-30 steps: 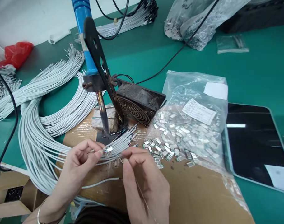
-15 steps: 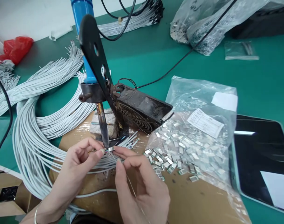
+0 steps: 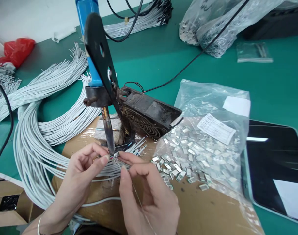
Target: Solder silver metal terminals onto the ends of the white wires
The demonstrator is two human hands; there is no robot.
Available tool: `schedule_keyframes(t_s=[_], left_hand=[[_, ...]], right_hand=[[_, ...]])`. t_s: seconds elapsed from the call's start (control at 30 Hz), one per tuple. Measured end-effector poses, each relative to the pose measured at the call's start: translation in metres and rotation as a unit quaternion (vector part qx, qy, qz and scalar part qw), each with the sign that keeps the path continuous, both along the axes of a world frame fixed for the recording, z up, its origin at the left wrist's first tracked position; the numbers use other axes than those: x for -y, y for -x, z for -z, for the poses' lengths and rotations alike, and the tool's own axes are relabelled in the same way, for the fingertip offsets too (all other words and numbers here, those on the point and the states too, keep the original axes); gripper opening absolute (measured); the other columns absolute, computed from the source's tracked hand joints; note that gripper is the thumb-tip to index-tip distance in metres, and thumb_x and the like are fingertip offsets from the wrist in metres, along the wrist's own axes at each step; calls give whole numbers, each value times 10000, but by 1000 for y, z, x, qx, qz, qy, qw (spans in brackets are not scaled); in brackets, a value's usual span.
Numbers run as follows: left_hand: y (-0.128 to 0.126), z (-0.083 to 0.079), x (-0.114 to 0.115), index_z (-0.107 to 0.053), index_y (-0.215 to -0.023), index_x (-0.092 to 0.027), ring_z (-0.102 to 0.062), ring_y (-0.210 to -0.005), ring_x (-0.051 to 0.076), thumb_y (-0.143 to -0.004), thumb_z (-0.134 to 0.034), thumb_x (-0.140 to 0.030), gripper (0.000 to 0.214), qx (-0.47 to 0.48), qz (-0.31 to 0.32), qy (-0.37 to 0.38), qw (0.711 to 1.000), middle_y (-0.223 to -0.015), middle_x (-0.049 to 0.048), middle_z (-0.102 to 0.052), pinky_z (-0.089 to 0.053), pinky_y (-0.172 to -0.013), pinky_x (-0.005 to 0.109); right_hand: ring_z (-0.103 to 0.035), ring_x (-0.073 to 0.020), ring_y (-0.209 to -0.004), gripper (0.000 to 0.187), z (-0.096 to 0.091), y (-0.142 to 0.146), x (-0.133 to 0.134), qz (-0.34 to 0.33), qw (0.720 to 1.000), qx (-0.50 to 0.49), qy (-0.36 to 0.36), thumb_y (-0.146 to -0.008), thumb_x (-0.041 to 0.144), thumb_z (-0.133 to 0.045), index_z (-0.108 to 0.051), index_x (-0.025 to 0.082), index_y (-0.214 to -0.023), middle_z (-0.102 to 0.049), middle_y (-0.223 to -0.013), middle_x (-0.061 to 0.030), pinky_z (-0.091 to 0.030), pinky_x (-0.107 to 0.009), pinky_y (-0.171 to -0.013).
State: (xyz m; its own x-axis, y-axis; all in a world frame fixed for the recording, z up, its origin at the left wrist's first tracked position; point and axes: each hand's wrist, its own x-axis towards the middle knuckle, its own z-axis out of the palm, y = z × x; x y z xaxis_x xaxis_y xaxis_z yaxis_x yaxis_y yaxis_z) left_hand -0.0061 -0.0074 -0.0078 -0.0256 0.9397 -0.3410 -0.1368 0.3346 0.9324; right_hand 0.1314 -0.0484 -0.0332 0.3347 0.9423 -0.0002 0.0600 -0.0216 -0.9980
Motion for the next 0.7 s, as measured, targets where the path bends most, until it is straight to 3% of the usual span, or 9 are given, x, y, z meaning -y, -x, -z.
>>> schedule_keyframes(t_s=[0.43, 0.7], left_hand=[[0, 0, 0, -705, -787, -165, -472, -627, 78, -899, -796, -226, 157, 4, 3, 4, 1000, -904, 39, -735, -362, -557, 182], [0, -1, 0, -707, -775, -166, -491, -642, 83, -895, -797, -217, 159, 6, 2, -4, 1000, -885, 38, -741, -387, -574, 178]], right_hand=[[-833, -131, -987, 175, -2, -1, 1, 9, 1000, 9, -10, -972, 227, -732, -644, 257, -824, -854, -1101, -33, -616, -115, -880], [-837, -188, -992, 163, 0, 0, 1, 12, 1000, 4, -3, -960, 235, -739, -655, 245, -820, -853, -1109, -71, -657, -193, -872]])
